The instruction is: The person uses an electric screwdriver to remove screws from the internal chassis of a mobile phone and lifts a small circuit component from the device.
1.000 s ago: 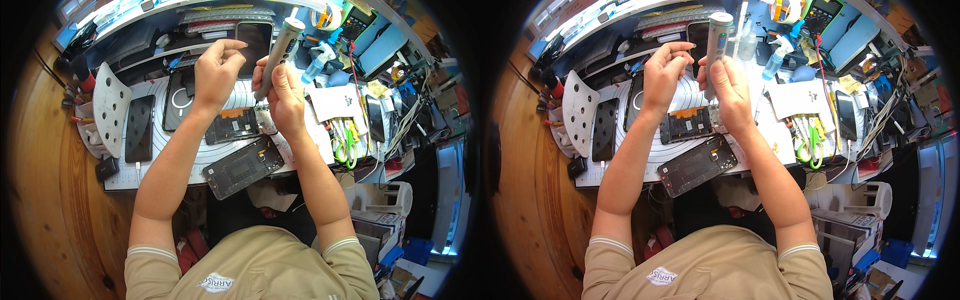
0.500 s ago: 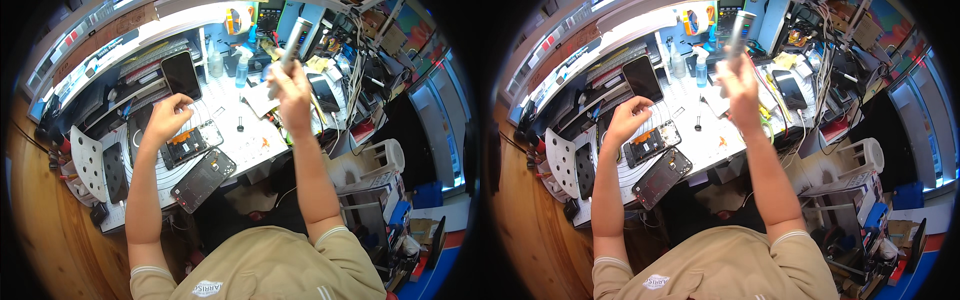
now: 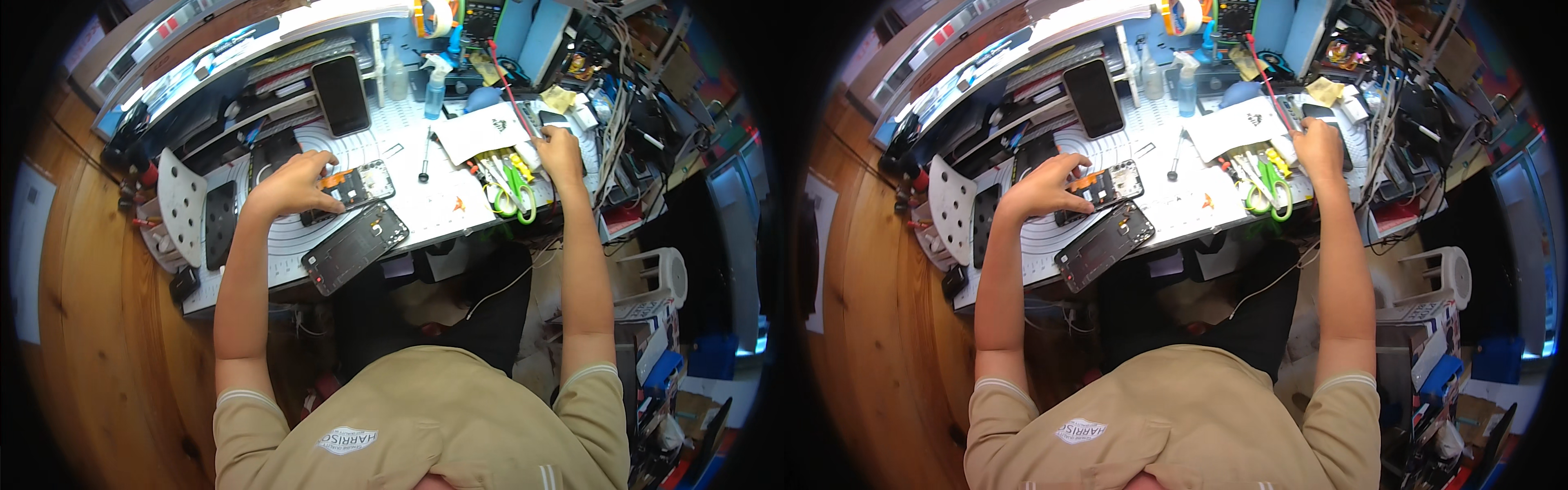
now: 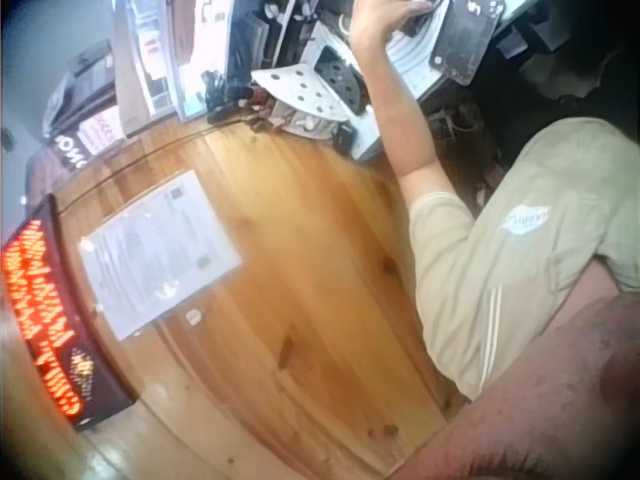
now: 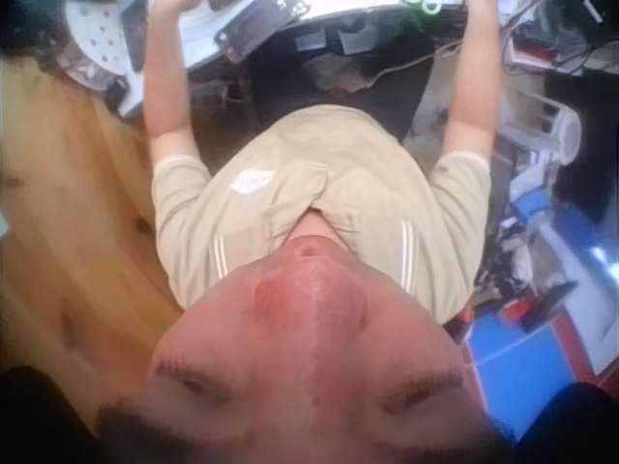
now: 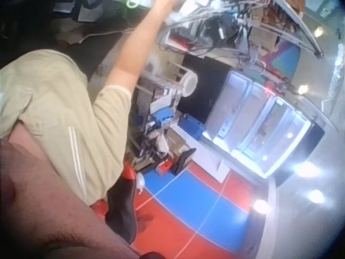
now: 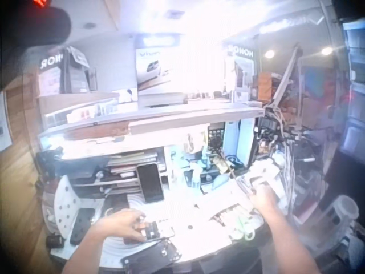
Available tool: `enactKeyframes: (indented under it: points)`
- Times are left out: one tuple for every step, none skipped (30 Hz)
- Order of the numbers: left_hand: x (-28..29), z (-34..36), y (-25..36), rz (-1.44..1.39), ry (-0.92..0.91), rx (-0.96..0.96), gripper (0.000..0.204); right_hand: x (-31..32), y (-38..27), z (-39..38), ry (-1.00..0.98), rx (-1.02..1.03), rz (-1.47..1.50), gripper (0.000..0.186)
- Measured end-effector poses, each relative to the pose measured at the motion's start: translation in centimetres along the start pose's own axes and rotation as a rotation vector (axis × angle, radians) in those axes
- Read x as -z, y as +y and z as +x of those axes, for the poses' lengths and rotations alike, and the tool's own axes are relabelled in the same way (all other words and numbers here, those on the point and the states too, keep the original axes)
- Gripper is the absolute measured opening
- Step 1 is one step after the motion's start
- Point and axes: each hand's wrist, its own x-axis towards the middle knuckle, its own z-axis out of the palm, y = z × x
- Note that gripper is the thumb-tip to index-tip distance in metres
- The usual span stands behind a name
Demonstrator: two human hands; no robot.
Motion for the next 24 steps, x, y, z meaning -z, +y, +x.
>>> enactKeyframes:
  points:
    - [0.1, -0.4, 0.0, -0.01, 0.028, -0.026, 0.078, -0.1, -0.2, -0.1, 0.004, 0.005, 0.021, 0.033]
    - [-0.2, -0.4, -0.5, 0.005, 0.04, -0.027, 0.078, -0.3, 0.1, 0.1, 0.013, 0.055, 0.019, 0.033]
    - [-0.3, -0.4, -0.7, 0.01, 0.039, -0.015, 0.078, -0.3, 0.2, 0.2, 0.023, 0.103, 0.016, 0.032]
    - [-0.5, -0.3, -0.7, -0.002, 0.047, -0.001, 0.077, -0.1, -0.2, -0.1, 0.012, 0.094, 0.005, 0.034]
    - [-0.7, -0.2, -0.5, -0.014, 0.054, 0.009, 0.076, -0.1, -0.3, -0.7, 0.007, 0.095, 0.01, 0.034]
    - [-0.8, 0.0, -0.3, -0.02, 0.038, 0.038, 0.076, -0.1, -0.3, -1.4, 0.155, 0.168, 0.038, 0.033]
    - [-0.9, 0.1, -0.2, -0.016, 0.039, 0.04, 0.076, 0.1, -0.4, -2.2, 0.308, 0.24, 0.067, 0.033]
    - [-1.0, -0.2, -0.6, -0.029, 0.05, 0.054, 0.075, 0.8, -2.9, -4.0, 0.355, 0.244, 0.206, 0.028]
    - [-1.0, -0.5, -0.9, -0.04, 0.064, 0.065, 0.074, 1.6, -5.6, -6.3, 0.405, 0.258, 0.314, 0.021]
    - [-0.6, -0.7, -0.6, -0.04, 0.066, 0.074, 0.074, 2.4, -8.1, -9.2, 0.379, 0.292, 0.442, 0.017]
    - [0.0, -0.4, 0.1, -0.056, 0.032, 0.07, 0.071, 3.1, -10.2, -12.6, 0.309, 0.309, 0.567, 0.014]
    - [0.4, -0.4, 0.5, -0.068, -0.003, 0.074, 0.068, 2.9, -11.5, -15.3, 0.158, 0.384, 0.744, 0.015]
    - [0.5, -0.4, 0.2, -0.066, -0.005, 0.083, 0.068, 2.6, -12.5, -17.7, -0.014, 0.465, 0.76, 0.02]
    - [0.7, -0.2, 0.0, -0.078, -0.011, 0.089, 0.063, 1.8, -13.2, -19.3, -0.091, 0.642, 0.753, 0.02]
    - [0.8, -0.1, -0.2, -0.091, -0.017, 0.096, 0.058, 1.1, -14.3, -21.3, -0.235, 0.557, 0.849, 0.018]
    - [1.0, -0.1, 0.2, -0.134, -0.011, 0.032, 0.05, 0.3, -14.8, -23.0, -0.432, 0.362, 0.963, 0.02]
    - [1.0, 0.0, -0.1, -0.131, -0.009, 0.035, 0.05, -0.6, -15.3, -24.2, -0.649, 0.153, 1.116, 0.024]
    - [0.9, 0.2, -0.7, -0.2, -0.045, 0.01, 0.047, -1.4, -15.9, -24.6, -0.839, -0.044, 1.199, 0.026]
    - [0.9, 0.2, -0.6, -0.272, -0.083, -0.018, 0.044, -1.9, -16.4, -24.9, -1.027, -0.253, 1.268, 0.03]
    - [0.9, 0.1, -0.5, -0.321, -0.098, -0.079, 0.039, -2.5, -17.0, -25.2, -1.03, -0.251, 1.27, 0.03]
    - [0.8, -0.3, -0.4, -0.319, -0.098, -0.076, 0.039, -3.1, -17.6, -25.3, -1.039, -0.32, 1.421, 0.035]
    - [0.5, -0.7, -0.1, -0.325, -0.068, -0.094, 0.036, -3.5, -18.1, -25.4, -1.041, -0.392, 1.571, 0.04]
    - [0.4, -1.2, 0.7, -0.331, -0.038, -0.115, 0.033, -3.8, -18.4, -25.3, -1.039, -0.392, 1.571, 0.04]
    - [0.3, -1.9, 1.7, -0.275, 0.016, -0.109, 0.03, -3.9, -18.6, -25.3, -1.017, -0.446, 1.619, 0.039]
